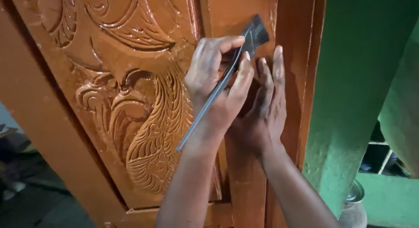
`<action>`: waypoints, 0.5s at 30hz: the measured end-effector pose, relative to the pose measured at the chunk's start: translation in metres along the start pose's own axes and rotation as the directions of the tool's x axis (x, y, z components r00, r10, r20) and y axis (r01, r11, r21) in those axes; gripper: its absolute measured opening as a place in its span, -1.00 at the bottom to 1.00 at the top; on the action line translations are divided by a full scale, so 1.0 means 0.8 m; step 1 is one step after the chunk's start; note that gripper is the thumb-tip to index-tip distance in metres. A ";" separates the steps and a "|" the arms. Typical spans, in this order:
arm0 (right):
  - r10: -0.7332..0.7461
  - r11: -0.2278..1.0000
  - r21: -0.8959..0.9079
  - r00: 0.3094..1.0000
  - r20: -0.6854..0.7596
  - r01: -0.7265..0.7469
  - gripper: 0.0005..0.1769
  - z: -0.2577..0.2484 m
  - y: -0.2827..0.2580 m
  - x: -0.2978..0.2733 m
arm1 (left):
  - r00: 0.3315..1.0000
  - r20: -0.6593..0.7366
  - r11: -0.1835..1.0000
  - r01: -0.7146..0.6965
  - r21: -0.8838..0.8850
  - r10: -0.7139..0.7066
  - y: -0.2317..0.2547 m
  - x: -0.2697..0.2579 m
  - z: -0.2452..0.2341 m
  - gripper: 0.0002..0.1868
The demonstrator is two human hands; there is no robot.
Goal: The person uses a paintbrush to apply orange paint to a wooden door featuring a carved peacock design. They carefully paint the flat surfaces and the intricate details of the carving, moving the brush in various directions to cover the area.
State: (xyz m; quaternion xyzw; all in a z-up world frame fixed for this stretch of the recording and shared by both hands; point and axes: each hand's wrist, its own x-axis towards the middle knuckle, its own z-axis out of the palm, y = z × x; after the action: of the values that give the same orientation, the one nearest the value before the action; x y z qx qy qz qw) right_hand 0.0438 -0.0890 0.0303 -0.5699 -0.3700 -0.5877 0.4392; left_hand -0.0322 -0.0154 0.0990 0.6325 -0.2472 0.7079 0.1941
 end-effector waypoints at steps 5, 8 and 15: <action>-0.016 1.000 0.013 1.000 0.001 0.016 -0.15 -0.002 0.001 -0.006 | 0.994 -0.103 0.995 0.048 0.092 -0.038 0.008 -0.014 0.003 -0.64; 0.025 1.000 0.002 0.998 0.053 -0.025 -0.03 -0.001 0.005 -0.002 | 0.993 -0.092 0.996 0.077 0.035 -0.074 0.005 -0.015 0.005 -0.69; 0.039 0.999 -0.032 0.988 0.149 -0.035 0.36 -0.007 0.016 -0.001 | 0.999 -0.042 0.999 0.007 0.032 -0.006 -0.019 0.003 0.012 -0.75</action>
State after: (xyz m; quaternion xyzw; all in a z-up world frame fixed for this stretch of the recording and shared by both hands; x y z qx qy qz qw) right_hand 0.0541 -0.0985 0.0284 -0.6256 -0.3824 -0.5405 0.4126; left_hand -0.0163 -0.0089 0.1040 0.6212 -0.2297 0.7243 0.1914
